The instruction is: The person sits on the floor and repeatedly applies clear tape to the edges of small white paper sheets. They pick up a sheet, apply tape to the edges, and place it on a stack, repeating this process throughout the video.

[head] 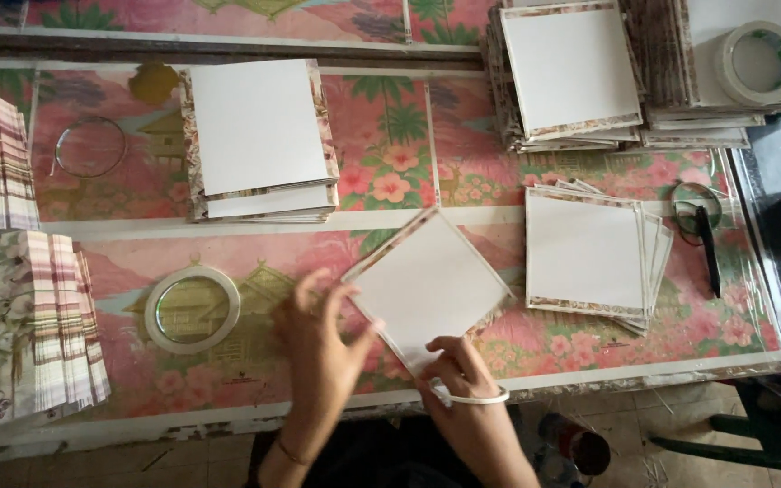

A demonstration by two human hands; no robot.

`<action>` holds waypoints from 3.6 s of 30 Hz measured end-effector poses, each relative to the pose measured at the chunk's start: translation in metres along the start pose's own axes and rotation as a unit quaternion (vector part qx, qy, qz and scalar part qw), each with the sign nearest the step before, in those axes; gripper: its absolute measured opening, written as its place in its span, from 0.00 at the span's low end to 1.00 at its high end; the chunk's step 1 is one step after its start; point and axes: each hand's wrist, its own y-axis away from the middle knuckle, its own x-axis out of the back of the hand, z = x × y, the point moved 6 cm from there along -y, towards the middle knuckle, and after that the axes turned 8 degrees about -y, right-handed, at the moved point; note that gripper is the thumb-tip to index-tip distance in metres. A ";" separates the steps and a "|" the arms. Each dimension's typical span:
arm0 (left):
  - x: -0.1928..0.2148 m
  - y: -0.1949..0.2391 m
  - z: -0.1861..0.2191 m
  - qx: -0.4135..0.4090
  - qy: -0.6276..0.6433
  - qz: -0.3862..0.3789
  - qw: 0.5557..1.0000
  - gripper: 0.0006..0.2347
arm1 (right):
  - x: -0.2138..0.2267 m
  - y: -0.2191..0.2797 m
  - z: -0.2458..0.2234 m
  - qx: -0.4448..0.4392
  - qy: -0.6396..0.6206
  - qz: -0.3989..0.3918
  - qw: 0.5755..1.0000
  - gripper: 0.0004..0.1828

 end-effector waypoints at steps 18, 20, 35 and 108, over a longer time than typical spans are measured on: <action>-0.006 0.035 0.022 -0.007 -0.025 -0.140 0.990 0.20 | 0.005 0.024 0.005 0.010 0.033 0.126 0.991 0.06; -0.006 0.035 0.022 -0.002 -0.019 -0.147 0.989 0.20 | 0.007 0.018 0.002 0.007 0.021 0.130 0.991 0.05; -0.008 0.038 0.027 0.036 -0.003 -0.175 0.984 0.22 | 0.007 -0.006 0.008 -0.003 -0.013 0.108 0.994 0.02; -0.045 0.051 0.077 -0.297 -0.164 -0.063 0.939 0.43 | 0.057 0.117 0.062 -0.136 0.133 0.265 0.945 0.35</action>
